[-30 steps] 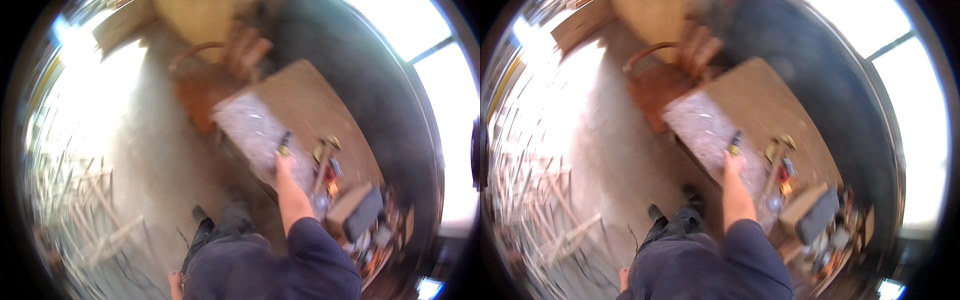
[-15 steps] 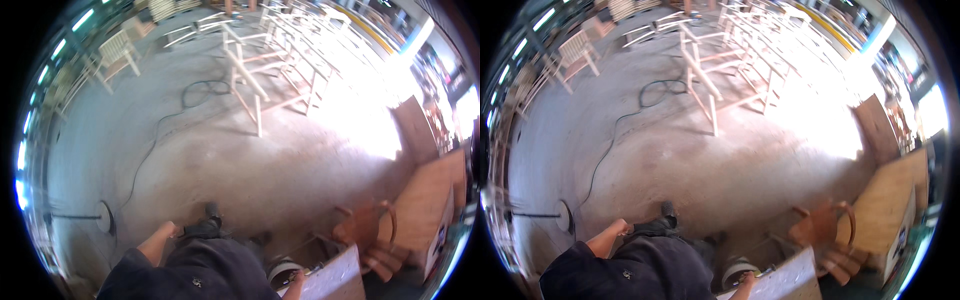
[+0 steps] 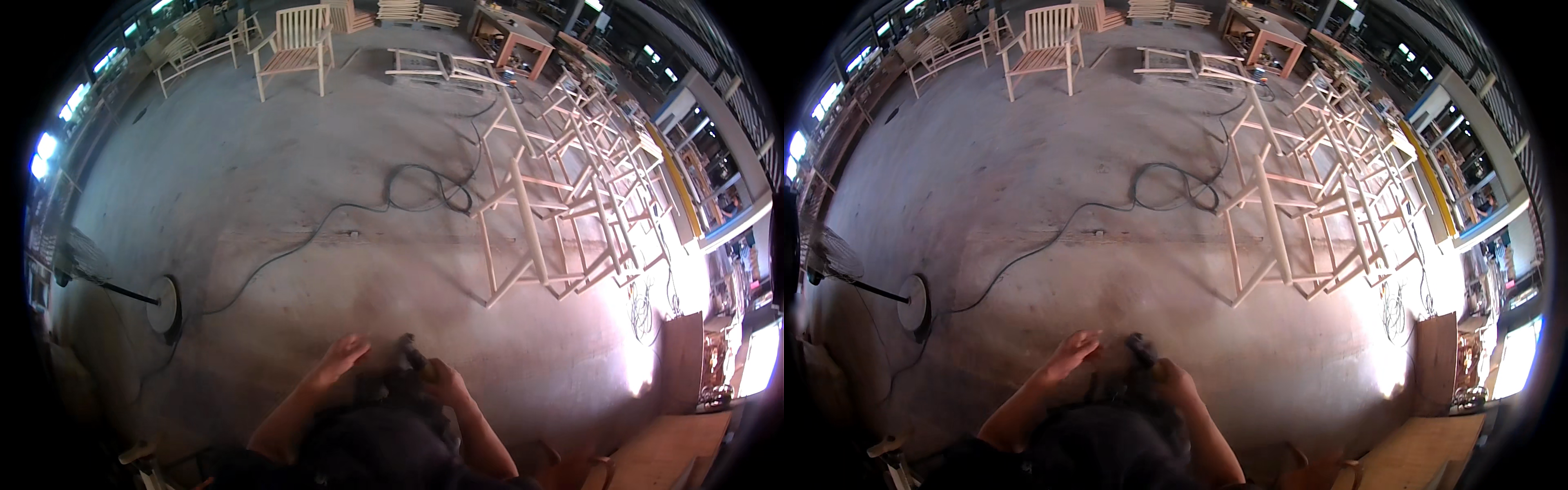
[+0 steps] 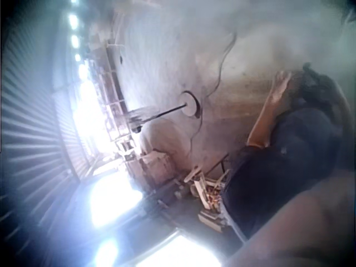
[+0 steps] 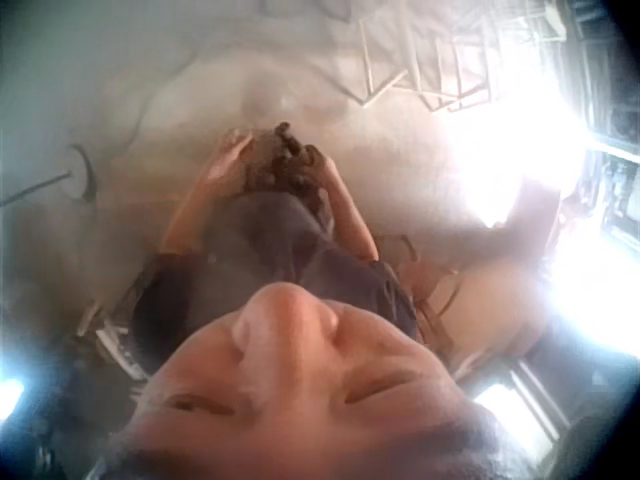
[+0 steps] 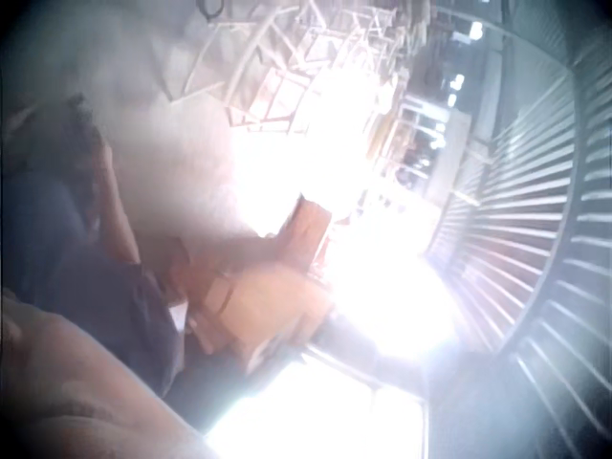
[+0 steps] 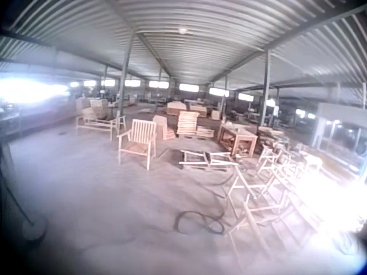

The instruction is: The person assembles a wooden chair by attaching a seat slat to the frame using a cordless drill. They then retrieve a rotary tool, change its bit, and use it to smooth or deburr the chair's wooden components.

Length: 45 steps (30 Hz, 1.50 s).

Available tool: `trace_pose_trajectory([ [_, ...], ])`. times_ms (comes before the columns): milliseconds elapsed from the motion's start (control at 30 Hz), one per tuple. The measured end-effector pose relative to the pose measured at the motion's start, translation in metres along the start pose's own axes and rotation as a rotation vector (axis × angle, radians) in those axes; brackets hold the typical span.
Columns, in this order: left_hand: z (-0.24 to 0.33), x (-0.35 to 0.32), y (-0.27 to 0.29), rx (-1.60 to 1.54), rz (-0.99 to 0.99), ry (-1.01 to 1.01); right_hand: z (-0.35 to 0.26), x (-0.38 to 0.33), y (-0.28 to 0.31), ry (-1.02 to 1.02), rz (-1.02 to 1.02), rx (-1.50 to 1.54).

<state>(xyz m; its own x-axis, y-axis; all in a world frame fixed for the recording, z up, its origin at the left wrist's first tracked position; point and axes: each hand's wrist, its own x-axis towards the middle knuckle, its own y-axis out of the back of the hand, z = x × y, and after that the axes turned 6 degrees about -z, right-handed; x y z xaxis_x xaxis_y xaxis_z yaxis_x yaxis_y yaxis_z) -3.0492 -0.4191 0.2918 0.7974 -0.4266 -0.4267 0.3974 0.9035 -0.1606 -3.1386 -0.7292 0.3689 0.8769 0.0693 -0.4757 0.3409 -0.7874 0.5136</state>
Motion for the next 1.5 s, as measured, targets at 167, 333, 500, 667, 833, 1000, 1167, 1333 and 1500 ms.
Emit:
trace_pose_trajectory([
  [167,0.129,0.077,0.010,-0.044,0.106,-0.156,-0.058,0.151,0.017,0.097,-0.231,-0.068],
  [333,0.171,0.178,0.096,-0.029,0.110,-0.151,-0.123,0.300,0.066,0.252,-0.393,-0.131],
  [500,0.281,0.257,0.144,0.004,0.257,-0.026,-0.204,0.432,0.137,0.476,-0.452,-0.175],
  [667,0.343,0.372,0.195,-0.100,0.288,-0.077,-0.268,0.569,0.202,0.516,-0.498,-0.318],
  [833,0.390,0.528,0.266,-0.212,0.249,-0.133,-0.316,0.726,0.259,0.460,-0.447,-0.348],
  [1000,0.486,0.705,0.321,-0.099,0.269,-0.073,-0.384,0.883,0.344,0.309,-0.464,-0.376],
  [1167,0.606,0.834,0.363,0.070,0.261,-0.135,-0.436,1.007,0.430,0.419,-0.273,-0.294],
  [1333,0.704,0.970,0.419,-0.095,0.289,-0.210,-0.501,1.159,0.497,0.384,-0.351,-0.189],
  [1500,0.764,1.111,0.467,-0.252,0.333,-0.329,-0.574,1.323,0.565,0.427,-0.407,-0.099],
])
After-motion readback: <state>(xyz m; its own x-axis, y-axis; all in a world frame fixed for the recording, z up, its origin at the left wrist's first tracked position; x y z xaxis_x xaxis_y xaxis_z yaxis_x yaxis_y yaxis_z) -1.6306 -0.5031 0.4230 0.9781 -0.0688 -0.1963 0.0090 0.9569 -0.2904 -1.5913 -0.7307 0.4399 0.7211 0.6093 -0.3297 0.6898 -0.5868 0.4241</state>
